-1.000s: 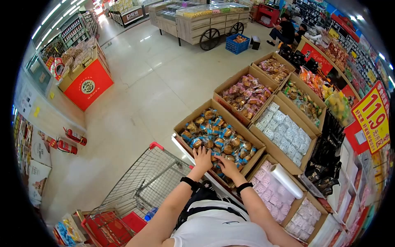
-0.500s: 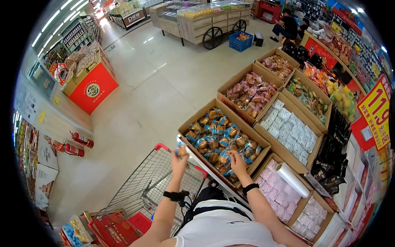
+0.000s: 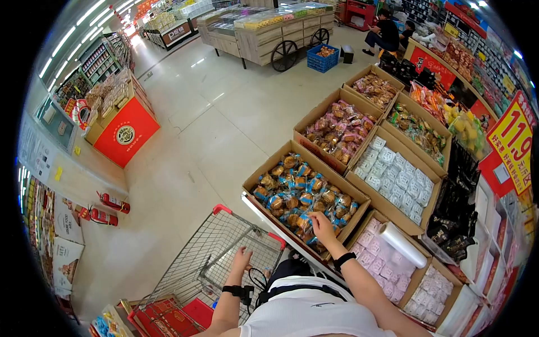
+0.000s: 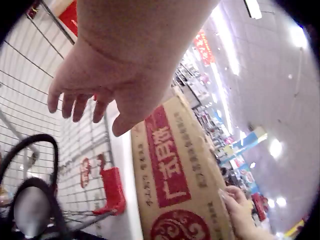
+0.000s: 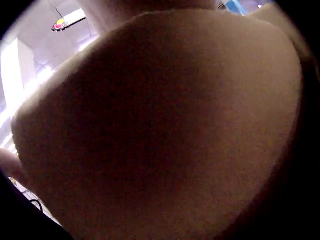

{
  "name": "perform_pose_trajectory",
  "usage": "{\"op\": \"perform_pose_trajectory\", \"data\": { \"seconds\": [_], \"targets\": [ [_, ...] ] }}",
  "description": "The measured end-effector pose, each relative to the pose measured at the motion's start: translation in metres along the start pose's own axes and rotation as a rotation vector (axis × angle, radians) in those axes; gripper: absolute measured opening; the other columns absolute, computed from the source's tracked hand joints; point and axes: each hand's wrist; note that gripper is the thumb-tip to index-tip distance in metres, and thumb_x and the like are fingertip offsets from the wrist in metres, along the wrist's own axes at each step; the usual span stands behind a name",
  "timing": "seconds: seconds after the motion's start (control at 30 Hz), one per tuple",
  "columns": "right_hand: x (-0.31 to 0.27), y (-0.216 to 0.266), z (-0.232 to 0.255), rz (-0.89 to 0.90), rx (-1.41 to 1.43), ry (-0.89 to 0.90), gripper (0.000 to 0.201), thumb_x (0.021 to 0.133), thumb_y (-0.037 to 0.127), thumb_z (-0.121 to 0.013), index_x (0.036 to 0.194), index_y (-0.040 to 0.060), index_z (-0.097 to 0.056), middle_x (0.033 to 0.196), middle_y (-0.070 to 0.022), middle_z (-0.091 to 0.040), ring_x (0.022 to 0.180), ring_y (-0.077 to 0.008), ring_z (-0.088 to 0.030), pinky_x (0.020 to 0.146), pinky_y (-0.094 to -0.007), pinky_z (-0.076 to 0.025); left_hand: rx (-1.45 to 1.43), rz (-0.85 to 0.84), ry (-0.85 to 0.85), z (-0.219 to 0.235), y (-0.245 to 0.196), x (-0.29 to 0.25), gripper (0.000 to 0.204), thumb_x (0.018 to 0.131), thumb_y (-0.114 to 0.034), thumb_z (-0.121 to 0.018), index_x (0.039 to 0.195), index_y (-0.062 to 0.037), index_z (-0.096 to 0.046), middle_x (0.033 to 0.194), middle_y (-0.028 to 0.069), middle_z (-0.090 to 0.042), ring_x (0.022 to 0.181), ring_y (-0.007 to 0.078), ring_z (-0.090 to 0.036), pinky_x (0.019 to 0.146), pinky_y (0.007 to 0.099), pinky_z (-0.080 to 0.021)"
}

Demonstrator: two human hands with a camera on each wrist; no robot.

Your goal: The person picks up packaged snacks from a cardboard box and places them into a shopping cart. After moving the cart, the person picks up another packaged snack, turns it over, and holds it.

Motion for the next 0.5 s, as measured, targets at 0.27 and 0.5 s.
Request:
{"op": "perform_pose_trajectory", "data": {
  "seconds": [0.27,0.5],
  "targets": [
    [-0.004,0.05,-0.009,0.297,0.098,-0.153,0.008,0.08,0.004,-0.044,0.085,0.0052,-0.049,0.075,-0.0063,-0.048,0.056,-0.0171,-0.044,0.05,-0.0259,-0.034,-0.675,-0.002,0.87,0.006,-0.118,-0.048,0.05,0.08,-0.048,-0.04,0.106,-0.0063,-0.045,0.097,0.0102,-0.054,0.089,0.0212,-0.053,0.077,0.0316,-0.041],
    [-0.022,0.1,-0.022,0.48,0.195,0.298,0.012,0.076,0.005,-0.047,0.087,0.0085,-0.051,0.083,-0.0079,-0.049,0.075,-0.0233,-0.052,0.062,-0.0301,-0.042,-1.39,0.029,1.06,0.0,-0.09,-0.034,0.049,0.079,-0.046,-0.042,0.119,-0.0178,-0.036,0.112,0.0047,-0.046,0.102,0.0217,-0.044,0.078,0.0388,-0.041]
  ]
}}
Point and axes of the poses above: each hand's wrist, its own x-axis towards the middle knuckle, its own z-axis out of the back of the hand, y = z × x
